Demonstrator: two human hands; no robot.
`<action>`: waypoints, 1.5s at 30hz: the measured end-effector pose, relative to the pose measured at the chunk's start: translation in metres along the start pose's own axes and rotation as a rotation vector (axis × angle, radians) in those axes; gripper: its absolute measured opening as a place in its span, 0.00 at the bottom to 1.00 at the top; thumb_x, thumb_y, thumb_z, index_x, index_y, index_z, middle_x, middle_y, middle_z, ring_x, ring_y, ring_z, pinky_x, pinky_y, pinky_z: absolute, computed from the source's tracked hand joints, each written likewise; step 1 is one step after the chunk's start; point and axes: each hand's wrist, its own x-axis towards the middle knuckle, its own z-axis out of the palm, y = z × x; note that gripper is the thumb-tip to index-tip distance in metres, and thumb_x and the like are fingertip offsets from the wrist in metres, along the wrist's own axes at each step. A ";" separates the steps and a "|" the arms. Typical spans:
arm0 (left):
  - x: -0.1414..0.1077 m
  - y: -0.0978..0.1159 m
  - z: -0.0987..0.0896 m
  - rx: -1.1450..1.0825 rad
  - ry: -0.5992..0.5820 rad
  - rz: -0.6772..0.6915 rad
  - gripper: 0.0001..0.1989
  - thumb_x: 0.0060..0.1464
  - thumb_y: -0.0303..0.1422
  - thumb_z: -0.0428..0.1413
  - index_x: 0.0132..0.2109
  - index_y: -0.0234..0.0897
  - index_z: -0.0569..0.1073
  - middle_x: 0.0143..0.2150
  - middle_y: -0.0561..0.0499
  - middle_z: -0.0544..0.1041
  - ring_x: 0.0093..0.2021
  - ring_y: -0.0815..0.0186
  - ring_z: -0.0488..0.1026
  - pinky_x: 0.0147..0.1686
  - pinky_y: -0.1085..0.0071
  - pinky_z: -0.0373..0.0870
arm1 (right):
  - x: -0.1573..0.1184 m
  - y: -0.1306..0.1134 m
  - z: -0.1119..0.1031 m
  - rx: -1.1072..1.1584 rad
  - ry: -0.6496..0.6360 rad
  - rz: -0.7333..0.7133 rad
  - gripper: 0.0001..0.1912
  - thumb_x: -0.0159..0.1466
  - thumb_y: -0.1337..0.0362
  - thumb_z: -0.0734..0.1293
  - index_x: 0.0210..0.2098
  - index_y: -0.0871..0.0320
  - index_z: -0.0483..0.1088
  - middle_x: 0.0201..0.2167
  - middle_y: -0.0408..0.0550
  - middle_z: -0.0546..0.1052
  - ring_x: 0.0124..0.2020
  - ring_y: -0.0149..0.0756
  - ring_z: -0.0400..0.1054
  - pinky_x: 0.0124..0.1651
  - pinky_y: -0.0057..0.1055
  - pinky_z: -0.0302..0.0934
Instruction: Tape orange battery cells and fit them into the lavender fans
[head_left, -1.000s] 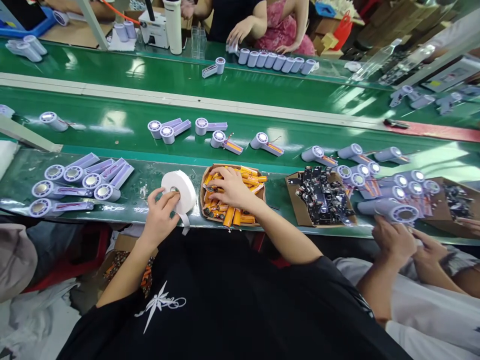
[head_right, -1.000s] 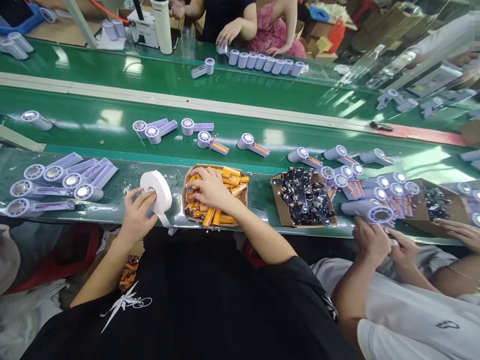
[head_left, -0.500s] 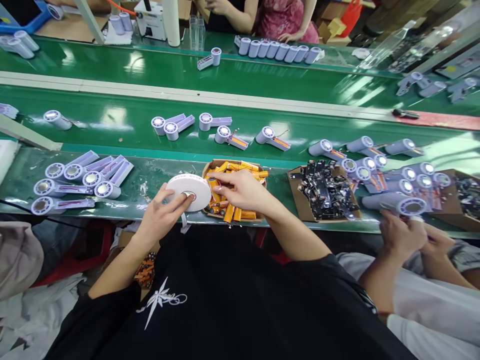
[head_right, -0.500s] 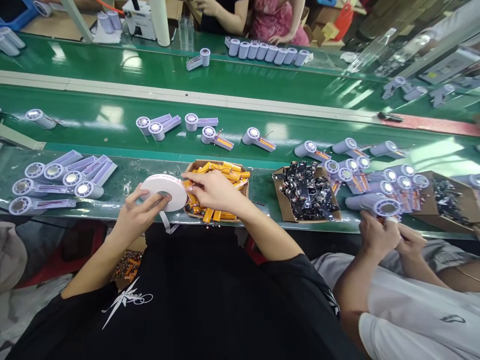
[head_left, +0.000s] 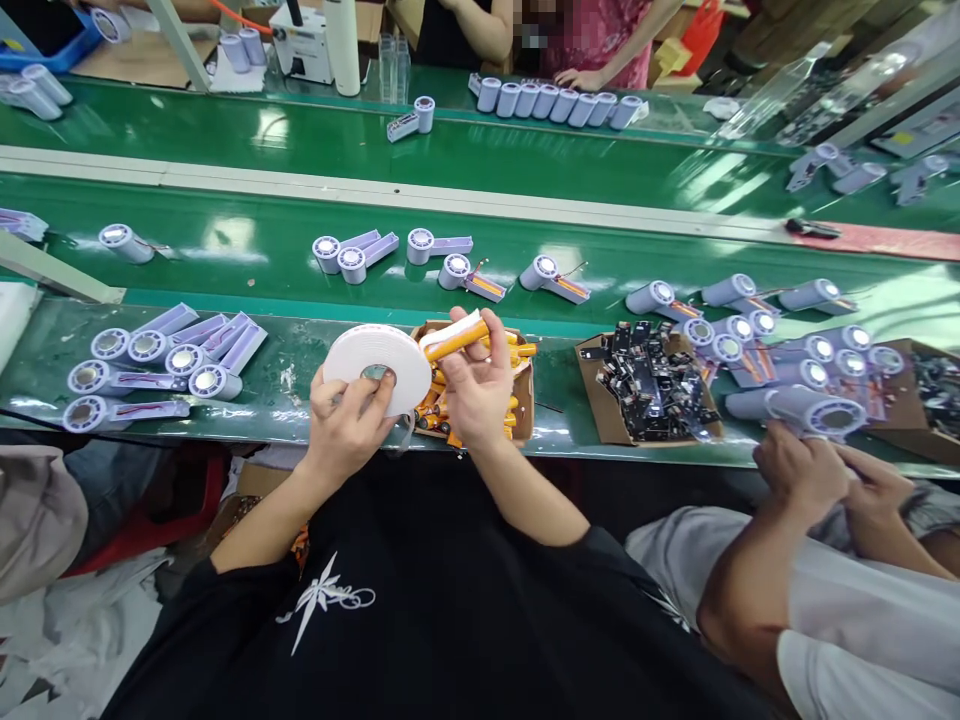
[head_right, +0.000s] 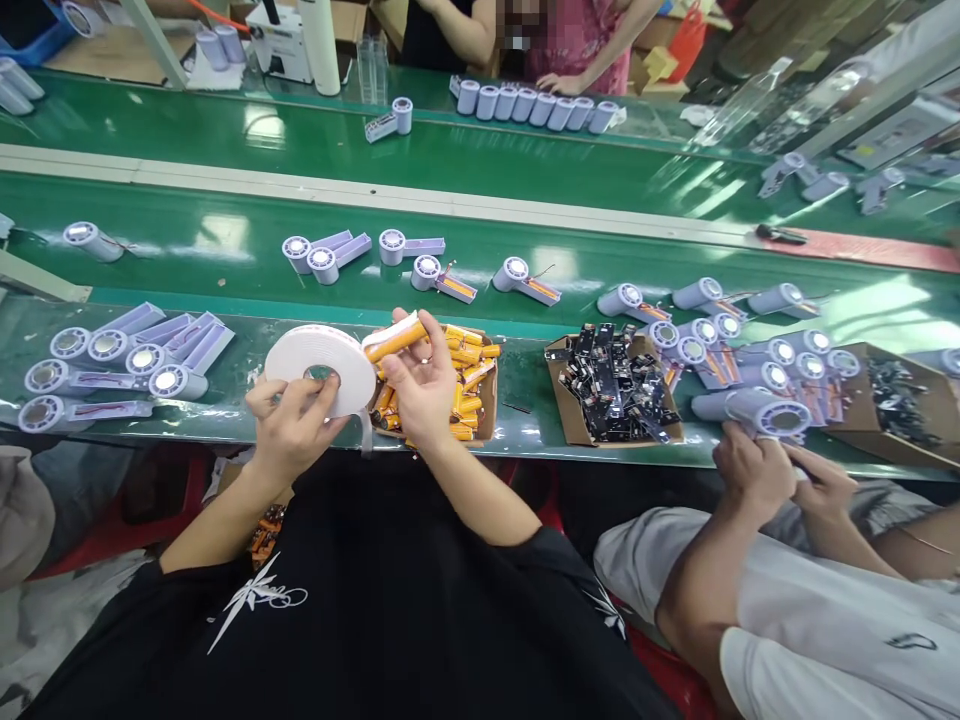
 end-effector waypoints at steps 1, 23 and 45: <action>-0.002 0.006 0.002 0.012 0.000 -0.007 0.25 0.64 0.39 0.68 0.66 0.46 0.80 0.44 0.42 0.81 0.48 0.51 0.65 0.67 0.41 0.67 | -0.001 0.002 0.001 0.025 0.001 0.039 0.47 0.69 0.35 0.68 0.79 0.49 0.53 0.67 0.60 0.78 0.68 0.52 0.75 0.67 0.52 0.75; 0.250 -0.094 0.256 -0.053 -0.760 -0.069 0.21 0.63 0.35 0.62 0.61 0.37 0.81 0.70 0.33 0.73 0.75 0.33 0.55 0.73 0.36 0.52 | 0.066 -0.009 -0.133 0.066 0.104 -0.003 0.41 0.55 0.49 0.86 0.63 0.49 0.73 0.56 0.56 0.87 0.53 0.52 0.85 0.59 0.53 0.81; 0.305 -0.134 0.363 -0.372 -0.823 -0.238 0.07 0.66 0.38 0.56 0.43 0.41 0.77 0.43 0.47 0.83 0.46 0.59 0.76 0.48 0.68 0.67 | 0.332 0.090 -0.126 -1.181 -0.575 -0.065 0.27 0.68 0.67 0.69 0.66 0.56 0.74 0.49 0.54 0.88 0.48 0.44 0.82 0.55 0.36 0.71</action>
